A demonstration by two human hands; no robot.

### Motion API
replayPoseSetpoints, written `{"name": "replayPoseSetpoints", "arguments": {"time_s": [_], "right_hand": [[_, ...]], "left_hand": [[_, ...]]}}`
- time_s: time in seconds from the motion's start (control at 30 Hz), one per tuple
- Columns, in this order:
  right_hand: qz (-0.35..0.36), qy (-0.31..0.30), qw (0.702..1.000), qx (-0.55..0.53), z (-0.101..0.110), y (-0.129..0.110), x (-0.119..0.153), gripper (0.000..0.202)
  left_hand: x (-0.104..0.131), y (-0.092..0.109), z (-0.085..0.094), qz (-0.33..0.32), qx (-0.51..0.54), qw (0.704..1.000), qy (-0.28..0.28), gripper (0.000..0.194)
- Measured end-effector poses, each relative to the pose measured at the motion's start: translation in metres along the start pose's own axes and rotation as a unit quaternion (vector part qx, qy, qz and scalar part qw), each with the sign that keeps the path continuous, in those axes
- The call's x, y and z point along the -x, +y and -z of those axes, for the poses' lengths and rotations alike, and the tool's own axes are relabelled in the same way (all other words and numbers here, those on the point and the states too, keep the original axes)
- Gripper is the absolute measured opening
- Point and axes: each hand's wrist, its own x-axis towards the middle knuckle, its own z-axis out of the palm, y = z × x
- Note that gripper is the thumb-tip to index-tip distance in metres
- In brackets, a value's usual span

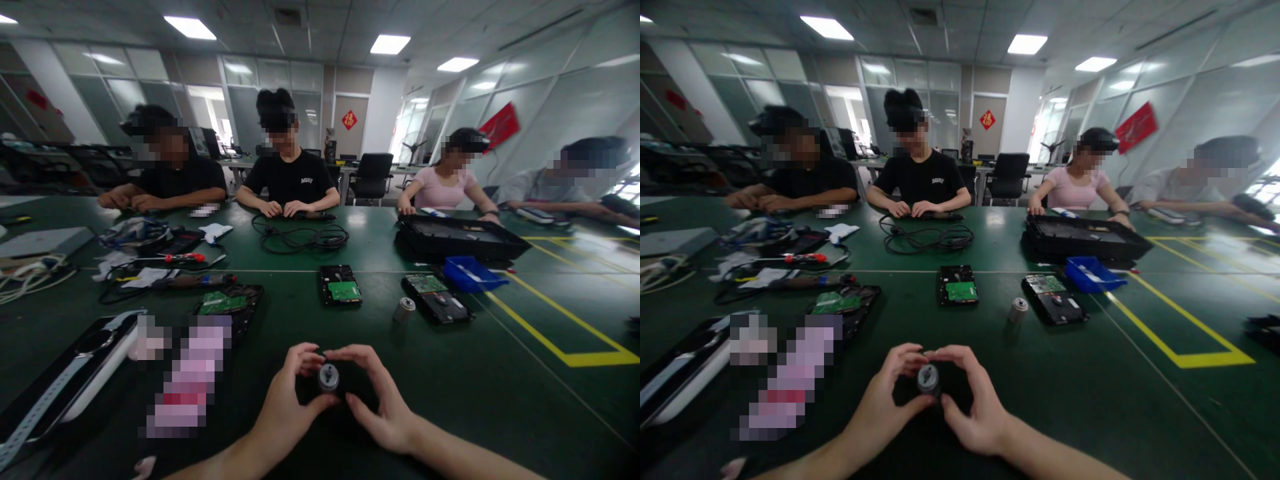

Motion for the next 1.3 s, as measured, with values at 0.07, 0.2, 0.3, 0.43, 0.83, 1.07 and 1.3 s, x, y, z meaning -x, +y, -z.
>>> {"name": "replayPoseSetpoints", "arguments": {"time_s": [0.07, 0.2, 0.3, 0.43, 0.83, 1.07, 1.3], "right_hand": [[0.008, -0.029, 1.0, -0.005, 0.002, -0.003, -0.001, 0.051], [0.005, 0.01, 0.999, 0.033, 0.003, -0.005, -0.007, 0.032], [-0.016, 0.083, 0.996, 0.04, 0.005, -0.005, -0.013, 0.018], [-0.055, 0.075, 0.994, 0.057, 0.004, -0.005, -0.021, 0.017], [-0.073, -0.014, 0.991, 0.109, 0.002, -0.012, -0.033, 0.016], [-0.073, -0.033, 0.984, 0.158, 0.005, -0.016, -0.031, 0.015], [-0.044, -0.028, 0.982, 0.183, 0.003, -0.017, -0.035, 0.014]], "left_hand": [[0.0, -0.002, -0.001, 0.017, 0.013, 1.0, -0.019, 0.06], [-0.002, 0.0, -0.001, 0.021, 0.014, 0.999, -0.029, 0.054], [-0.002, 0.001, -0.001, 0.017, 0.009, 0.999, -0.03, 0.053], [-0.002, 0.001, -0.001, 0.018, 0.012, 0.999, -0.03, 0.05], [-0.002, 0.002, -0.001, 0.008, 0.007, 0.999, -0.034, 0.041], [-0.001, 0.003, -0.001, 0.003, -0.003, 1.0, -0.03, 0.037], [0.0, 0.003, -0.001, -0.011, -0.007, 1.0, -0.021, 0.037]]}}
